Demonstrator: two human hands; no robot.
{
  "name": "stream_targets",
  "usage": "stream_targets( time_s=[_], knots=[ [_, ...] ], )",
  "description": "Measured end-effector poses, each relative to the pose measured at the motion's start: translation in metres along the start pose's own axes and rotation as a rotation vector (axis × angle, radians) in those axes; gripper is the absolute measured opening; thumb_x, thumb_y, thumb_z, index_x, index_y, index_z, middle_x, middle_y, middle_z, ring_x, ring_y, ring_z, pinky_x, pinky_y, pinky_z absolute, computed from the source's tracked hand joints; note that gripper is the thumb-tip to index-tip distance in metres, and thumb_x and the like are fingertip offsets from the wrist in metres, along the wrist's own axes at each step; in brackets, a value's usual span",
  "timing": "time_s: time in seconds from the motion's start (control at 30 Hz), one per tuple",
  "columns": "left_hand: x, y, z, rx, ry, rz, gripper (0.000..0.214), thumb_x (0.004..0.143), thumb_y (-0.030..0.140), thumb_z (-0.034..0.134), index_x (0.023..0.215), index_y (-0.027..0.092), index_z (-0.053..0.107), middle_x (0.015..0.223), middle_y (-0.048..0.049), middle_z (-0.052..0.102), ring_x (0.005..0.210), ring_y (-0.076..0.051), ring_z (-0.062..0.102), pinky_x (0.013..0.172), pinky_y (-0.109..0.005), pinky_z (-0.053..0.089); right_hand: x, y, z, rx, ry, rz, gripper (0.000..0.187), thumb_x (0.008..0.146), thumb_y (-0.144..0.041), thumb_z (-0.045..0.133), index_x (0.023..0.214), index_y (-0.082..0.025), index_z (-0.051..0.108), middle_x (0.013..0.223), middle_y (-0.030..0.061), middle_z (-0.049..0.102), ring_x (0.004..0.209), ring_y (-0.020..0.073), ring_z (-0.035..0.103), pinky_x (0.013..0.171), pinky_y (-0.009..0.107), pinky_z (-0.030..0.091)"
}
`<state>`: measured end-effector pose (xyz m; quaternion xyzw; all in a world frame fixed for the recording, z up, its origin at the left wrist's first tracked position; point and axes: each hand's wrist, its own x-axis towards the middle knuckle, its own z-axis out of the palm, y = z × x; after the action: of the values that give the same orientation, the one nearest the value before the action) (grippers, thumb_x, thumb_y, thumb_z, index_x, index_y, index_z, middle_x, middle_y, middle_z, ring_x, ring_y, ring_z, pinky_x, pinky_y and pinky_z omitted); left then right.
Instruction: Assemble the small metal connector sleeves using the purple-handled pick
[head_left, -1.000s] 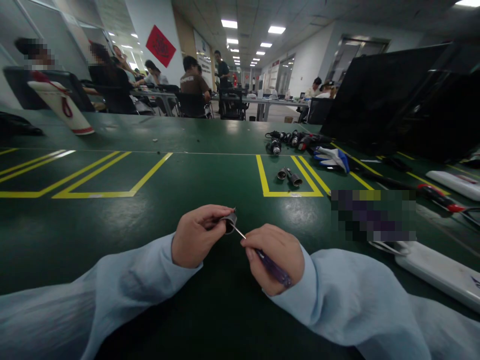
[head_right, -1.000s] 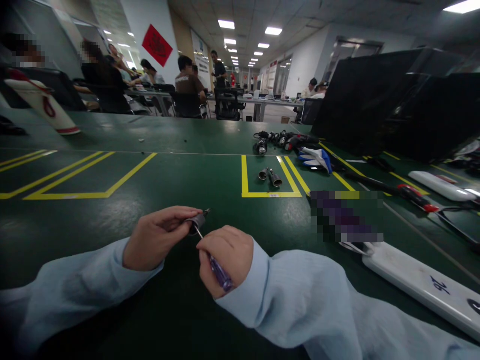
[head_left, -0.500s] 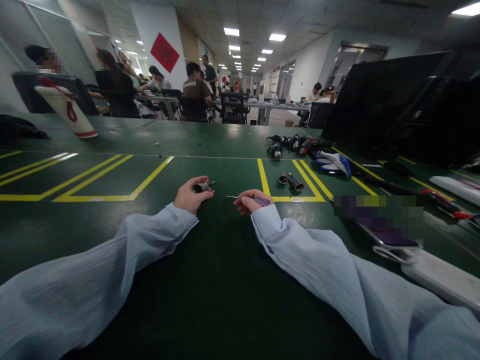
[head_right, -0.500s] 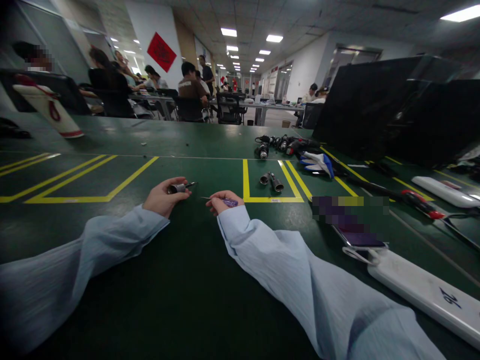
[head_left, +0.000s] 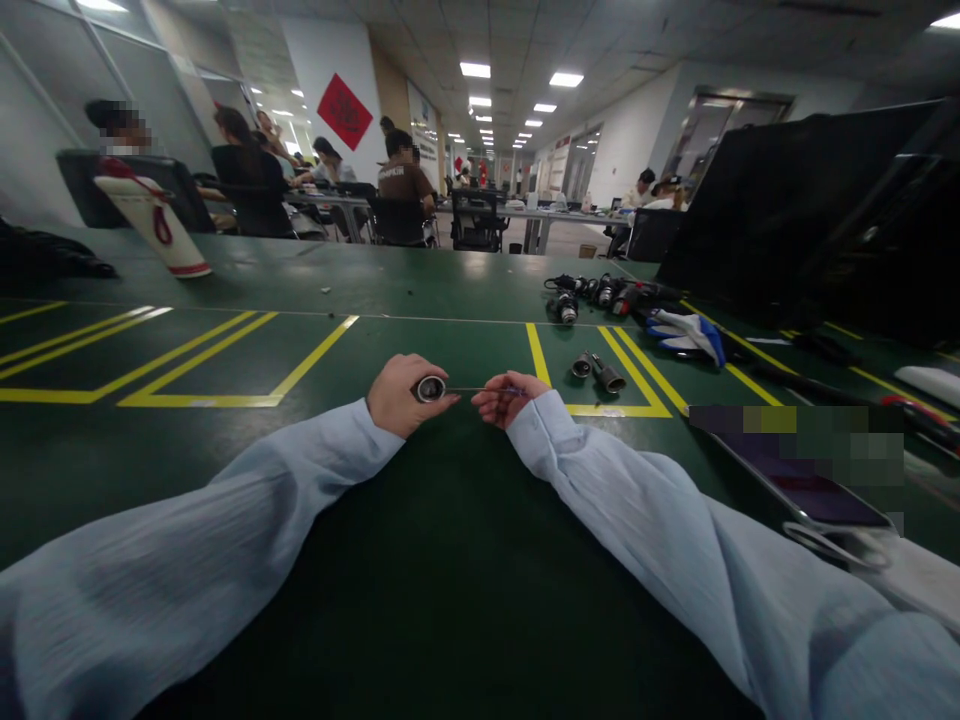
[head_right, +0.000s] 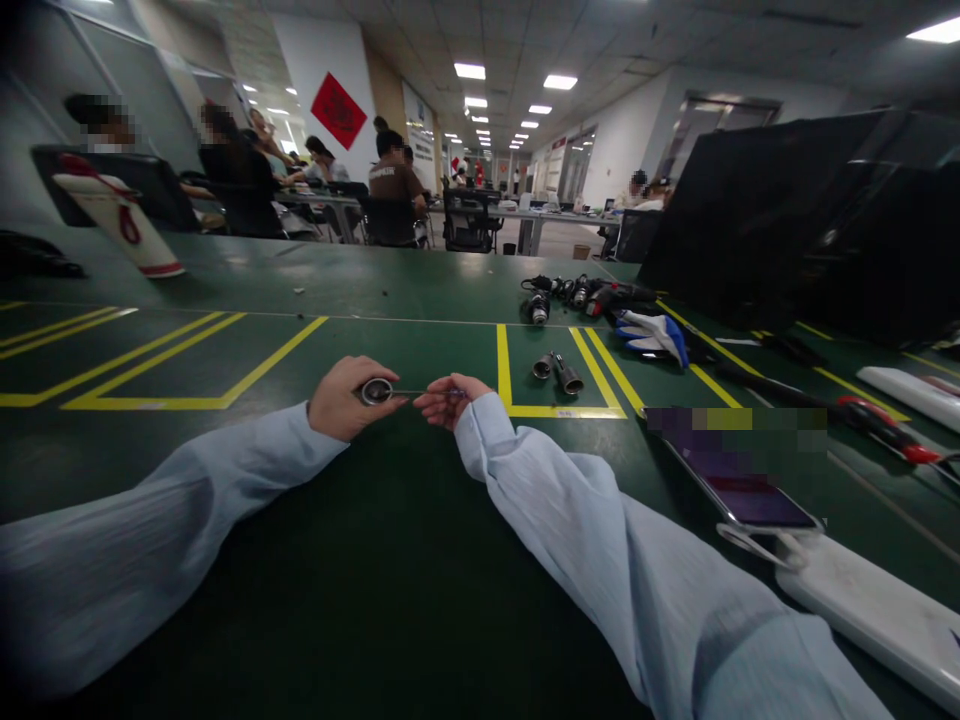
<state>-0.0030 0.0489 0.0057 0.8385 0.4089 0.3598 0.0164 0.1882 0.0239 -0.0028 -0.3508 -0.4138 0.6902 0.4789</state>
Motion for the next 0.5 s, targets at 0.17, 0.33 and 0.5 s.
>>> stream_targets(
  time_s=[0.17, 0.33, 0.5],
  knots=[
    [0.001, 0.0031, -0.0005, -0.005, -0.065, 0.051, 0.03, 0.063, 0.043, 0.063, 0.064, 0.017, 0.05, 0.067, -0.003, 0.053, 0.063, -0.017, 0.049, 0.061, -0.028, 0.039, -0.0017, 0.0024, -0.0017, 0.033, -0.061, 0.006, 0.018, 0.079, -0.027, 0.042, 0.068, -0.018, 0.054, 0.058, 0.0033, 0.066, 0.053, 0.0144, 0.059, 0.055, 0.028, 0.05],
    [-0.0026, 0.0037, 0.0033, -0.083, -0.164, -0.029, 0.028, 0.062, 0.039, 0.062, 0.067, 0.016, 0.048, 0.061, 0.0021, 0.05, 0.053, -0.011, 0.046, 0.049, -0.022, 0.035, -0.0027, 0.0073, -0.0049, 0.059, -0.145, -0.021, 0.008, 0.072, -0.021, 0.047, 0.073, -0.017, 0.054, 0.06, 0.0029, 0.068, 0.053, 0.0134, 0.061, 0.055, 0.026, 0.05],
    [-0.0036, 0.0021, 0.0042, -0.078, -0.194, 0.025, 0.022, 0.067, 0.036, 0.057, 0.066, 0.015, 0.051, 0.061, 0.0013, 0.054, 0.054, -0.01, 0.049, 0.05, -0.02, 0.037, -0.0087, 0.0099, -0.005, 0.053, -0.201, -0.082, 0.008, 0.067, -0.02, 0.054, 0.074, -0.016, 0.057, 0.065, 0.0032, 0.07, 0.058, 0.0134, 0.062, 0.055, 0.025, 0.049]
  ],
)
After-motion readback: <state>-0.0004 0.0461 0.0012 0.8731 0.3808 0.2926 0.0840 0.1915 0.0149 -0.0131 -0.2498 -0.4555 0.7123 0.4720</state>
